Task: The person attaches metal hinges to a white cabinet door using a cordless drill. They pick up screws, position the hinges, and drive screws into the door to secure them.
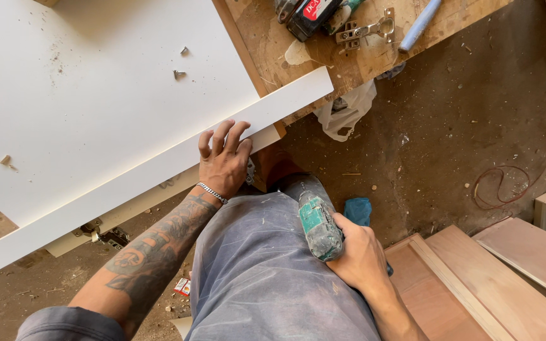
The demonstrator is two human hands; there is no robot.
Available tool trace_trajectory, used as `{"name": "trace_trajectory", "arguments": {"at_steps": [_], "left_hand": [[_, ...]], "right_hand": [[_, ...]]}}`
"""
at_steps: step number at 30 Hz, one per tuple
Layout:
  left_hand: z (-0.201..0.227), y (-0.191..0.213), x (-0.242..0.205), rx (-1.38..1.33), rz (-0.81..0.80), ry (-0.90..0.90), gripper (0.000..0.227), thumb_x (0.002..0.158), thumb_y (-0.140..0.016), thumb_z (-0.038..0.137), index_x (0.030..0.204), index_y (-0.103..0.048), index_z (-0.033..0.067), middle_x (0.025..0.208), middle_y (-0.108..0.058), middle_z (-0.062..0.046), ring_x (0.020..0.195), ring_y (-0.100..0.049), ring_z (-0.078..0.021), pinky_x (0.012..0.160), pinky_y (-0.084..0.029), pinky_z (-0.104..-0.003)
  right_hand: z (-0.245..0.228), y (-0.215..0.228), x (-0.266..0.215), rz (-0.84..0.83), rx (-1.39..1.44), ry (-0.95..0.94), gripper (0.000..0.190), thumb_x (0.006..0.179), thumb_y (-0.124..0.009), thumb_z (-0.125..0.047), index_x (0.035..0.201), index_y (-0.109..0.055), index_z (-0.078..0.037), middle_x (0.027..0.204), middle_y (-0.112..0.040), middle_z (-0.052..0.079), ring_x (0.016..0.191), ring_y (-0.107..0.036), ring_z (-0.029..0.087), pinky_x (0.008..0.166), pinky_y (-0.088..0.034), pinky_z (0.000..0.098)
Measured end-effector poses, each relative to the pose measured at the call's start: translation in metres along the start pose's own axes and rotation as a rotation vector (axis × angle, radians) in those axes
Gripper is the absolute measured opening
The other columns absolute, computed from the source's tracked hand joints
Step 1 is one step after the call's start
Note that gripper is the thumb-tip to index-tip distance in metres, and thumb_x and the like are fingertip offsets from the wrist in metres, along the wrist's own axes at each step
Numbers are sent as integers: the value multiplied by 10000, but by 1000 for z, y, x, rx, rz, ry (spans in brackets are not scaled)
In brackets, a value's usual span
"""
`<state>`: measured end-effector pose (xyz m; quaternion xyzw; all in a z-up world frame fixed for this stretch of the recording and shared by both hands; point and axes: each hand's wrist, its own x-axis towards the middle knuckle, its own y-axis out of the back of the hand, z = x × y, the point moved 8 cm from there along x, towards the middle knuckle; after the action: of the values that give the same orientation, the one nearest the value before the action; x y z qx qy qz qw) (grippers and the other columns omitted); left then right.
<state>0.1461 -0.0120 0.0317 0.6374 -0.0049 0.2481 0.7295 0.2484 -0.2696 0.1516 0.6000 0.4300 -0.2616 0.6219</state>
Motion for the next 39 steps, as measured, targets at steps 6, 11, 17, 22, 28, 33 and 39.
{"name": "trace_trajectory", "arguments": {"at_steps": [6,11,17,22,28,33,39], "left_hand": [[3,-5,0,-6,-51,-57,236,965,-601,-1,1032,-704,201,1502,-644,42,1492,-534,-215,1240,-286,-432],[14,37,8,-464,-62,58,86,1161,-684,144,1089,-705,102,1465,-665,-128,1420,-532,-359,1179,-324,-523],[2,48,-39,-1145,-326,962,83,1104,-704,164,1081,-769,119,953,-858,7,857,-810,-105,832,-678,-261],[18,18,-68,-1682,-260,1204,142,1124,-687,107,1199,-780,30,968,-781,-85,890,-748,-162,905,-680,-300],[25,21,-64,-1778,-241,1213,172,1129,-687,165,1202,-771,33,967,-752,-69,903,-742,-154,888,-647,-291],[23,22,-58,-1759,-233,1209,218,1143,-674,194,1194,-797,20,922,-749,-74,859,-718,-143,843,-624,-275],[36,-11,-78,-2013,-159,1497,200,1083,-767,116,1231,-790,-16,996,-753,-89,884,-719,-159,797,-622,-286]], "right_hand": [[-9,3,-1,-13,-11,-1,404,755,-882,-466,1115,-775,-315,853,-836,62,909,-736,440,726,-520,531],[-2,0,4,5,42,136,673,733,-1008,-566,1295,-790,-266,951,-904,18,898,-864,327,719,-557,516],[-56,33,-11,48,432,721,165,927,-837,-147,1057,-778,-64,961,-812,13,780,-746,162,750,-619,305],[-55,17,6,-14,487,611,332,893,-856,-131,680,-601,-134,686,-599,-40,604,-558,104,568,-463,314],[-65,23,6,-8,446,585,386,880,-836,-90,646,-534,-145,650,-531,-49,587,-497,105,549,-417,323],[-69,27,6,-2,421,601,349,886,-844,-106,671,-572,-142,689,-594,-35,604,-550,106,571,-471,315],[-81,28,4,3,411,715,130,904,-826,-89,856,-705,-83,865,-747,27,703,-682,146,686,-575,308]]}}
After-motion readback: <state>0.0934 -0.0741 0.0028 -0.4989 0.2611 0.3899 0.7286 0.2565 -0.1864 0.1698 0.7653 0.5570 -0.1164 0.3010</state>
